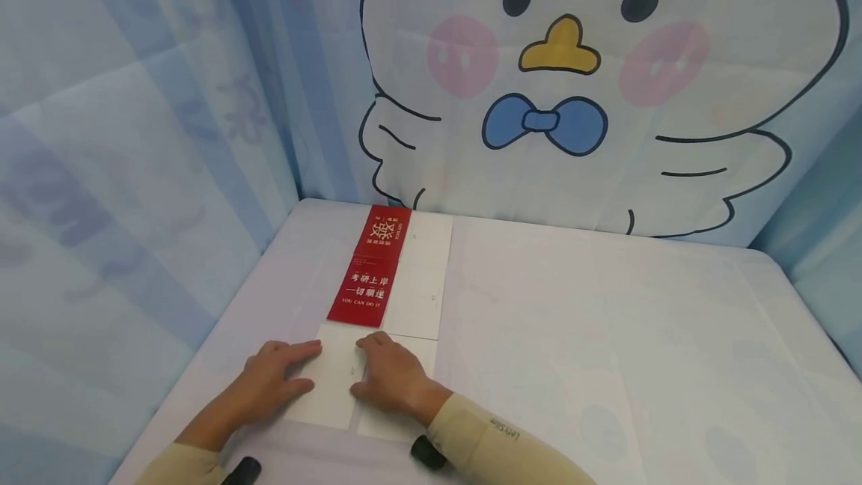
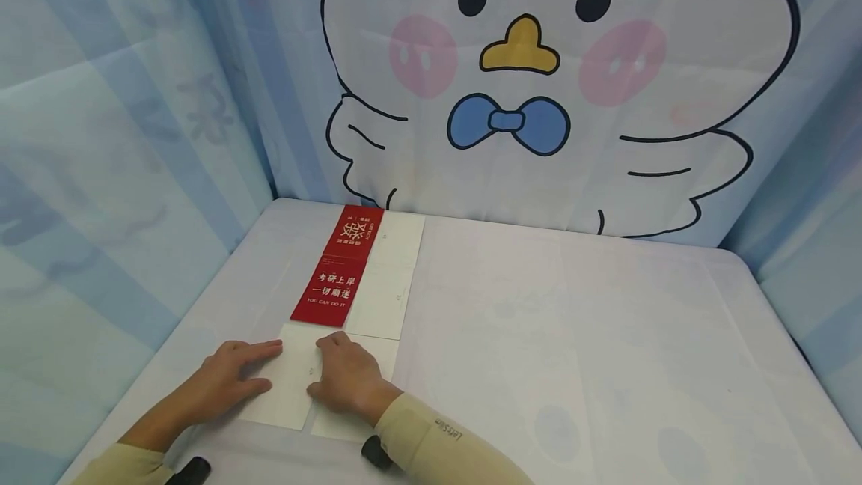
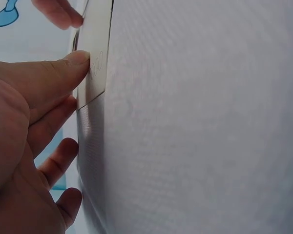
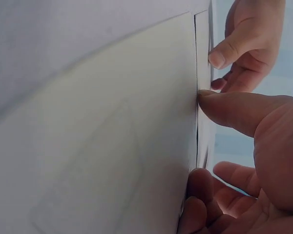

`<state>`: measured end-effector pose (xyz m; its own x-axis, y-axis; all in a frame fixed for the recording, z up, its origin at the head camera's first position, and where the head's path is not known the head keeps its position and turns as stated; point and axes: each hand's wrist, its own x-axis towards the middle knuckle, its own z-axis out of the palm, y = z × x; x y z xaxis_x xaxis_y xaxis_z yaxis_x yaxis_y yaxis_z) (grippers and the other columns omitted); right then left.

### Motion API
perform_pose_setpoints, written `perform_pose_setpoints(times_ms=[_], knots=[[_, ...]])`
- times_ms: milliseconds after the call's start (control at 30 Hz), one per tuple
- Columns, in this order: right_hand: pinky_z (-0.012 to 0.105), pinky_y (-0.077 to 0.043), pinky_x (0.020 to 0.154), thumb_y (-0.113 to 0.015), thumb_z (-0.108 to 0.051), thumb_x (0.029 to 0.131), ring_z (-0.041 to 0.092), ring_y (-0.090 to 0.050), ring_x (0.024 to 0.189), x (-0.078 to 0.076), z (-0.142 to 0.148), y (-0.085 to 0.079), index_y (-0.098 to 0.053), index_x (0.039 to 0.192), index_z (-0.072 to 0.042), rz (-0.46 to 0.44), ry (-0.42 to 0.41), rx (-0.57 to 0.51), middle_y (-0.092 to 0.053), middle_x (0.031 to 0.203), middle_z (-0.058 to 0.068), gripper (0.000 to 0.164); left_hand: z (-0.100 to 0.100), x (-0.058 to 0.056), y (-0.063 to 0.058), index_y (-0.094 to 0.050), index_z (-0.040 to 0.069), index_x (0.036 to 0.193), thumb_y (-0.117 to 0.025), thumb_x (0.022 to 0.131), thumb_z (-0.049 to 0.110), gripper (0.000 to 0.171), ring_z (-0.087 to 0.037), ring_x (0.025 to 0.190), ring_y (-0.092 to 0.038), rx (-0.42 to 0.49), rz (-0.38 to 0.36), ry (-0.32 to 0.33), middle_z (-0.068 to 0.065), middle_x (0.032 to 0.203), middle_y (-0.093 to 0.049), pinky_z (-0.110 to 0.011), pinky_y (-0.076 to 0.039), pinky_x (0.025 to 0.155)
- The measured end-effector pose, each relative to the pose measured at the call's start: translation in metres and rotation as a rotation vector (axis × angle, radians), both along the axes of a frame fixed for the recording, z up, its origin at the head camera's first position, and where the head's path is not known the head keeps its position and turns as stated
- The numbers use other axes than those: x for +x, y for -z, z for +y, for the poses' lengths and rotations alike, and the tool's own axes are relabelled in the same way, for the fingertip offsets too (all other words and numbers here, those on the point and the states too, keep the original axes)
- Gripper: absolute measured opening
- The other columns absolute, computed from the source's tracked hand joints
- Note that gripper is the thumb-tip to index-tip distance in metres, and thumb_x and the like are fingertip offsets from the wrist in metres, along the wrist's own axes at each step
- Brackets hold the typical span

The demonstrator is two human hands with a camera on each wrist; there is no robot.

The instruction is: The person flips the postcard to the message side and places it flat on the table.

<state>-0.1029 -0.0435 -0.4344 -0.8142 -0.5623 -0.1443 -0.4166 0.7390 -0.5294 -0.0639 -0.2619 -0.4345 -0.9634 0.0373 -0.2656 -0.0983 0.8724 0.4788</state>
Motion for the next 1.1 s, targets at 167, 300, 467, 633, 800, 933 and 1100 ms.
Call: perform_pose_setpoints(times_ms=[167, 300, 467, 633, 800, 933, 1100], knots=[[0.035, -0.05, 0.1, -0.083, -0.028, 0.081, 0.021, -0.059, 0.116, 0.0, 0.0, 0.0, -0.057, 0.135, -0.007, 0.011, -0.008, -0.002, -0.057, 0.131, 0.006, 0.063, -0.001, 0.0, 0.0, -0.059, 0.014, 0.14, -0.08, 0.085, 0.021, 0.06, -0.038, 0.114, -0.051, 0.008, 0.003, 0.009, -0.019, 0.129, -0.054, -0.064, -0.048, 0.091], [0.034, -0.05, 0.099, -0.083, -0.028, 0.081, 0.021, -0.059, 0.115, -0.001, -0.001, 0.001, -0.057, 0.135, -0.007, 0.011, -0.009, -0.006, -0.057, 0.13, 0.006, 0.063, -0.001, -0.001, 0.0, -0.06, 0.014, 0.14, -0.081, 0.085, 0.022, 0.06, -0.037, 0.113, -0.05, 0.01, -0.007, -0.003, -0.019, 0.128, -0.054, -0.063, -0.049, 0.091], [0.034, -0.049, 0.1, -0.083, -0.027, 0.081, 0.021, -0.059, 0.116, -0.001, 0.0, -0.001, -0.057, 0.136, -0.008, -0.013, -0.021, 0.004, -0.057, 0.131, 0.005, 0.063, -0.001, -0.001, -0.001, -0.06, 0.013, 0.139, -0.081, 0.084, 0.021, 0.06, -0.038, 0.116, -0.05, 0.027, -0.002, -0.005, -0.018, 0.13, -0.055, -0.062, -0.048, 0.093], [0.034, -0.049, 0.1, -0.082, -0.029, 0.082, 0.019, -0.057, 0.118, -0.006, 0.007, -0.012, -0.056, 0.137, -0.011, -0.061, -0.054, -0.006, -0.058, 0.131, 0.003, 0.064, -0.001, -0.002, -0.006, -0.058, 0.01, 0.14, -0.081, 0.083, 0.019, 0.062, -0.04, 0.125, -0.046, 0.062, 0.05, 0.039, -0.017, 0.136, -0.054, -0.064, -0.043, 0.099], [0.041, -0.047, 0.103, -0.08, -0.032, 0.084, 0.023, -0.053, 0.125, -0.022, 0.02, -0.026, -0.052, 0.143, -0.011, -0.075, -0.063, -0.066, -0.058, 0.135, 0.004, 0.068, -0.001, -0.01, -0.014, -0.055, 0.007, 0.141, -0.082, 0.084, 0.02, 0.064, -0.044, 0.128, -0.045, 0.078, 0.126, 0.067, -0.022, 0.138, -0.052, -0.064, -0.043, 0.1], [0.041, -0.044, 0.107, -0.078, -0.035, 0.086, 0.025, -0.048, 0.132, -0.04, 0.029, -0.03, -0.044, 0.149, -0.012, -0.017, -0.065, -0.05, -0.053, 0.142, 0.005, 0.075, -0.003, -0.023, -0.019, -0.054, 0.009, 0.141, -0.082, 0.084, 0.023, 0.065, -0.046, 0.13, -0.043, 0.083, 0.133, 0.042, -0.024, 0.141, -0.048, -0.065, -0.043, 0.099], [0.042, -0.038, 0.111, -0.079, -0.04, 0.084, 0.024, -0.041, 0.139, -0.065, 0.031, -0.031, -0.038, 0.153, -0.013, 0.077, -0.065, 0.033, -0.046, 0.15, 0.005, 0.084, -0.007, -0.047, -0.021, -0.053, 0.009, 0.142, -0.08, 0.085, 0.017, 0.063, -0.045, 0.134, -0.039, 0.098, 0.204, 0.058, -0.022, 0.144, -0.046, -0.065, -0.041, 0.101]])
